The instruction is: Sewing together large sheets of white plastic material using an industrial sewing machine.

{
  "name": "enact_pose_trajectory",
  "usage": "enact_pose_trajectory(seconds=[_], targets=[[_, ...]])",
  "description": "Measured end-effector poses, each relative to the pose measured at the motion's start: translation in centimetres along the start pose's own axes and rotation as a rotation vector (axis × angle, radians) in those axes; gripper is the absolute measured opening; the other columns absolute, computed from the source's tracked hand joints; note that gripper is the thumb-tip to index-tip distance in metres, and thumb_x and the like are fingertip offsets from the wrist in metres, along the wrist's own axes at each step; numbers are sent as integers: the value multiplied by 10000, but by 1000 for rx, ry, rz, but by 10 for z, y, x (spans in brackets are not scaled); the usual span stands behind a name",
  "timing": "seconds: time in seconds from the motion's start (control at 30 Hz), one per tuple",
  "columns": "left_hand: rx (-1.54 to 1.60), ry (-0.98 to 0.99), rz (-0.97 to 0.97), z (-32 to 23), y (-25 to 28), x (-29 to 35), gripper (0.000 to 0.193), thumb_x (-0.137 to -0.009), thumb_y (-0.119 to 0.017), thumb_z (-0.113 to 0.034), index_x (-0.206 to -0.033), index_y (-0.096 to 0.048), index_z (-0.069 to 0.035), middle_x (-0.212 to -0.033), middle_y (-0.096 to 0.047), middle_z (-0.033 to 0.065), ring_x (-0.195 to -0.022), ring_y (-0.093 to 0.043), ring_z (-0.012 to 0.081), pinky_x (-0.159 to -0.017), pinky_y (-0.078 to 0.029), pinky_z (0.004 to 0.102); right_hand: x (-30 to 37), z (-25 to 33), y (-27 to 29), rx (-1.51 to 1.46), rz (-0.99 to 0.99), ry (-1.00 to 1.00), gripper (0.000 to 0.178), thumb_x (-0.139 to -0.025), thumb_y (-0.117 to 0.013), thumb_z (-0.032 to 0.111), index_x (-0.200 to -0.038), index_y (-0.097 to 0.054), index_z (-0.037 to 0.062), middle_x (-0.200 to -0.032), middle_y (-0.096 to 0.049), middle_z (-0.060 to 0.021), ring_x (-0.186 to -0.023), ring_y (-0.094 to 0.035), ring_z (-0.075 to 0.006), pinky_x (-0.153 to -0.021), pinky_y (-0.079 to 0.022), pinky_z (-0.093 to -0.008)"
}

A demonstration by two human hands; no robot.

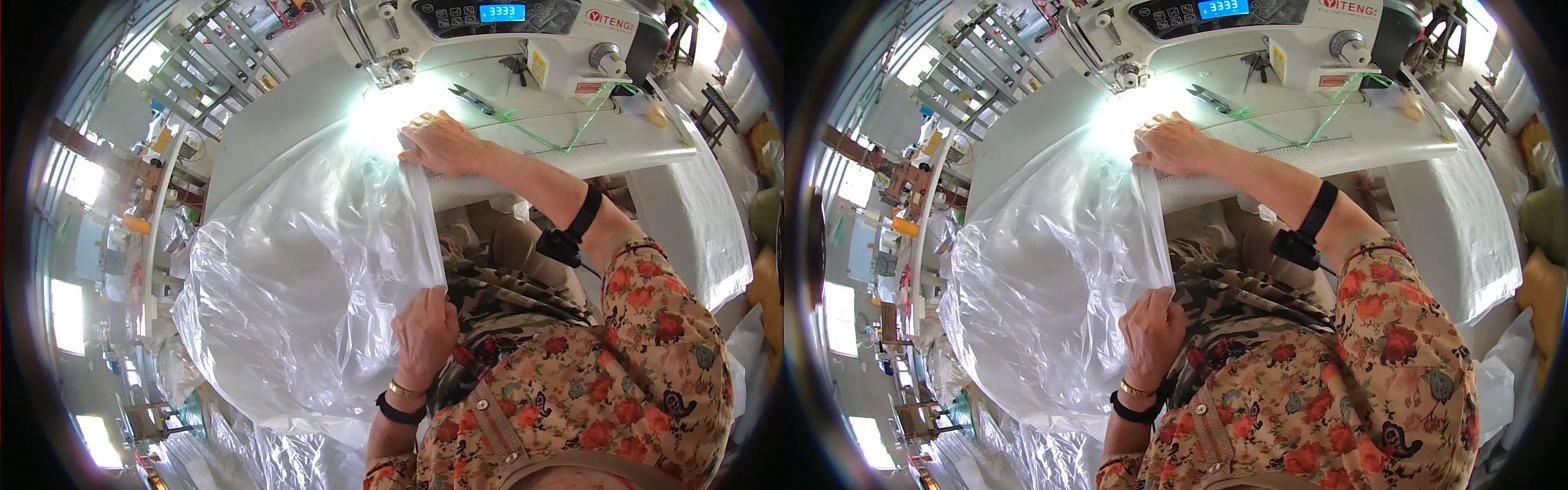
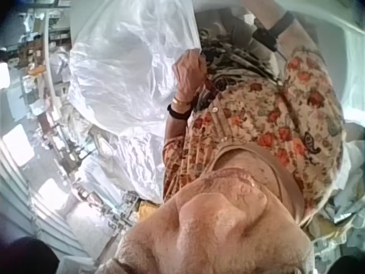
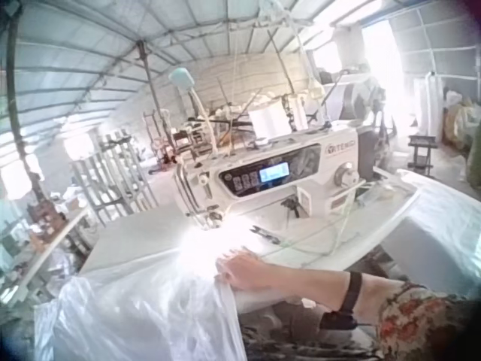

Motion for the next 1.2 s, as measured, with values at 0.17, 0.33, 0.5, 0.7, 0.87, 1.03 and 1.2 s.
enact_pose_trajectory(seconds=[0.17, 0.33, 0.5, 0.7, 0.87, 1.03, 1.2], targets=[[-51, -20, -8, 15, 13, -39, 61, -766, -590, -26, -826, -585, -20, -733, -592, 142, -691, -611, 349, -596, -478, 425, 0, 12, 4, 33, -18, 3, 428, -923, -560, 406, -1010, -594, -12, -1006, -638, -189, -1014, -590, -330, -873, -427, -478], [-167, -50, 35, 26, 27, -87, 89, -799, -547, -73, -729, -526, -22, -690, -587, 180, -628, -590, 395, -575, -451, 482, 0, 23, 4, -33, 6, 11, 452, -922, -558, 398, -1079, -582, -25, -993, -634, -194, -1009, -576, -345, -876, -406, -474], [-340, -110, 26, 40, 23, -133, 131, -795, -539, -85, -695, -545, -1, -660, -601, 219, -599, -603, 409, -589, -471, 493, -3, 28, 8, -83, 76, -46, 457, -942, -522, 354, -1167, -564, -41, -997, -623, -206, -1010, -564, -360, -891, -392, -479], [-363, -103, -17, 53, 15, -190, 137, -782, -554, -85, -708, -610, 16, -686, -617, 250, -694, -640, 406, -672, -496, 490, -6, 28, 2, -20, -81, -60, 301, -894, -520, 180, -1102, -581, -28, -1067, -626, -211, -1051, -574, -354, -926, -415, -518], [-206, 70, 69, 78, 29, -194, 221, -847, -571, -145, -956, -677, 15, -862, -679, 228, -825, -655, 396, -782, -506, 465, -10, 39, 3, -80, -9, -50, 352, -855, -549, 127, -1172, -575, -23, -1086, -631, -216, -1062, -588, -355, -942, -437, -502], [-125, 132, -139, 82, 75, -131, 463, -966, -522, -302, -1351, -511, -48, -1201, -638, 178, -1088, -606, 339, -928, -467, 419, -5, 15, -5, -74, -170, -72, 348, -862, -544, 90, -1188, -558, -31, -1073, -638, -209, -1056, -597, -342, -951, -448, -464], [-411, 388, -134, 210, 73, -89, 486, -963, -518, -381, -1324, -553, -57, -1351, -556, 136, -1267, -492, 311, -1071, -356, 431, -3, 31, 9, -179, -445, 5, 126, -855, -611, 66, -957, -589, -5, -867, -666, -155, -824, -648, -322, -698, -535, -391]])
Point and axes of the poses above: each hand's wrist, its own x-axis away from the middle knuckle, its own y-axis out of the back of the hand, z = x × y, the point moved 2 cm from there along -x, towards the middle knuckle
